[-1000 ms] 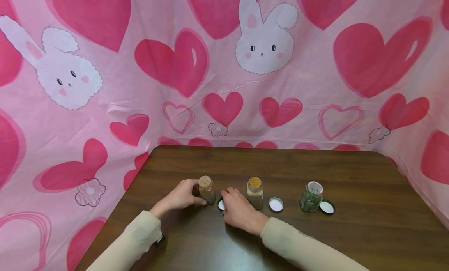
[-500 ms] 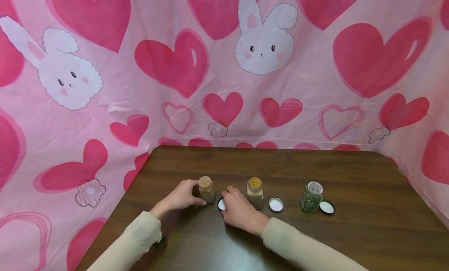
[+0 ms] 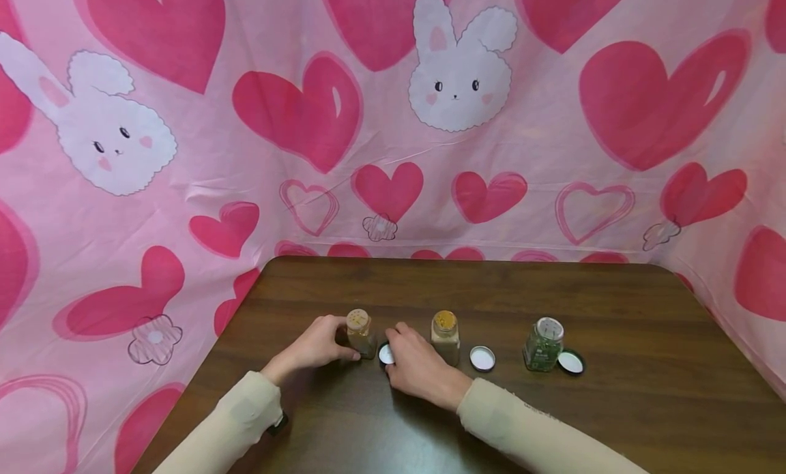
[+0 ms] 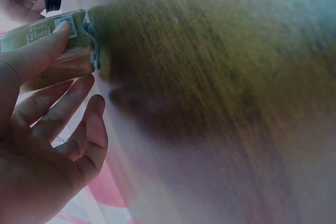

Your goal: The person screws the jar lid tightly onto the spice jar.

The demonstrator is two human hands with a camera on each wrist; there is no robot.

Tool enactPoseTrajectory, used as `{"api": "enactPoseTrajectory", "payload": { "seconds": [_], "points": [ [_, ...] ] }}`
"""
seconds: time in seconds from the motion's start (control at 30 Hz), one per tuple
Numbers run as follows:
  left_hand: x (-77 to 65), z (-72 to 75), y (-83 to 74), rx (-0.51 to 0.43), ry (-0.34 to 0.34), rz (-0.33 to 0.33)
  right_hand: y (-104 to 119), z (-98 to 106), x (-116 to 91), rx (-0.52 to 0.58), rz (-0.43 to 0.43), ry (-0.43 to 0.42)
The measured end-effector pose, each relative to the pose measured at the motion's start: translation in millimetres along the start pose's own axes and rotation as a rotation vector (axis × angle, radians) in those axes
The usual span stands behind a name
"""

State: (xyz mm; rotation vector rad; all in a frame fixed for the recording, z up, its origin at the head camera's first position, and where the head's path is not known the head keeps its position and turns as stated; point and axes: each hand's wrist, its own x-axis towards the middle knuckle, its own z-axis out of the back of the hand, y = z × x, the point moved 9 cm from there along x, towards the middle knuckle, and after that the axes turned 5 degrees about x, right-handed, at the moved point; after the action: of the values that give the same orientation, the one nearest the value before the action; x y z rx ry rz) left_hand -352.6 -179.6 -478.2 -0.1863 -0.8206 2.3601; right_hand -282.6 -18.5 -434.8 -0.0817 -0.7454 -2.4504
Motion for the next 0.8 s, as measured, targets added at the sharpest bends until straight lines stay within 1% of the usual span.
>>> {"api": "enactPoseTrajectory", "payload": {
  "seconds": [0.03,0.07,0.1,0.13,0.17,0.2,0.27,0.3,0.33,0.37,0.4,0.43,0.5,0.53,0.57,0.63,0.67,0.7,0.77,0.8],
  "points": [
    [2.4,-4.2,12.1,-0.007,0.001,-0.002,1,1,0,-0.002,0.006,-0.005],
    [4.9,-7.2,22.2,-0.021,0.001,0.022,2,3,0,-0.004,0.013,-0.011],
    [7.3,-11.4,33.9,-0.031,0.002,0.027,2,5,0,-0.006,0.018,-0.016],
    [8.7,-13.8,38.0,-0.019,0.003,0.012,3,6,0,-0.008,0.021,-0.021],
    [10.2,-16.7,47.1,-0.028,-0.005,0.019,4,7,1,-0.010,0.026,-0.027],
    [10.7,-17.8,49.9,-0.029,-0.004,0.022,4,9,1,-0.011,0.030,-0.032],
    [9.5,-15.2,41.2,-0.017,-0.010,-0.001,6,11,1,-0.011,0.039,-0.041],
    [7.5,-11.1,29.0,-0.005,-0.005,0.006,6,12,1,-0.008,0.040,-0.042],
    [7.8,-11.3,29.6,0.002,-0.004,-0.013,7,13,2,-0.006,0.041,-0.044],
    [5.7,-8.2,22.3,-0.003,-0.005,0.004,8,13,2,-0.004,0.041,-0.042],
    [3.5,-4.0,9.9,0.008,0.000,0.016,8,14,2,-0.003,0.038,-0.038],
    [3.1,-4.4,7.7,0.018,0.001,-0.003,9,14,2,-0.002,0.037,-0.034],
    [0.3,0.5,-6.0,0.033,-0.001,0.013,10,15,3,-0.002,0.034,-0.029],
    [-0.2,0.4,-6.9,0.037,-0.002,0.015,11,15,3,-0.002,0.035,-0.029],
    [-3.3,4.9,-20.8,0.045,0.000,0.036,11,16,3,-0.001,0.036,-0.029],
    [-3.2,4.6,-19.9,0.041,-0.007,0.031,12,17,3,0.003,0.042,-0.035],
    [-4.4,8.3,-27.2,0.034,-0.008,0.059,12,18,3,0.003,0.043,-0.038],
    [-4.0,7.7,-25.7,0.029,-0.009,0.055,13,18,3,0.004,0.043,-0.039],
    [-1.4,3.7,-13.3,0.036,-0.018,0.022,13,19,3,0.007,0.043,-0.041],
    [-0.7,2.8,-9.9,0.036,-0.023,0.008,13,19,3,0.008,0.042,-0.041]
  ]
}}
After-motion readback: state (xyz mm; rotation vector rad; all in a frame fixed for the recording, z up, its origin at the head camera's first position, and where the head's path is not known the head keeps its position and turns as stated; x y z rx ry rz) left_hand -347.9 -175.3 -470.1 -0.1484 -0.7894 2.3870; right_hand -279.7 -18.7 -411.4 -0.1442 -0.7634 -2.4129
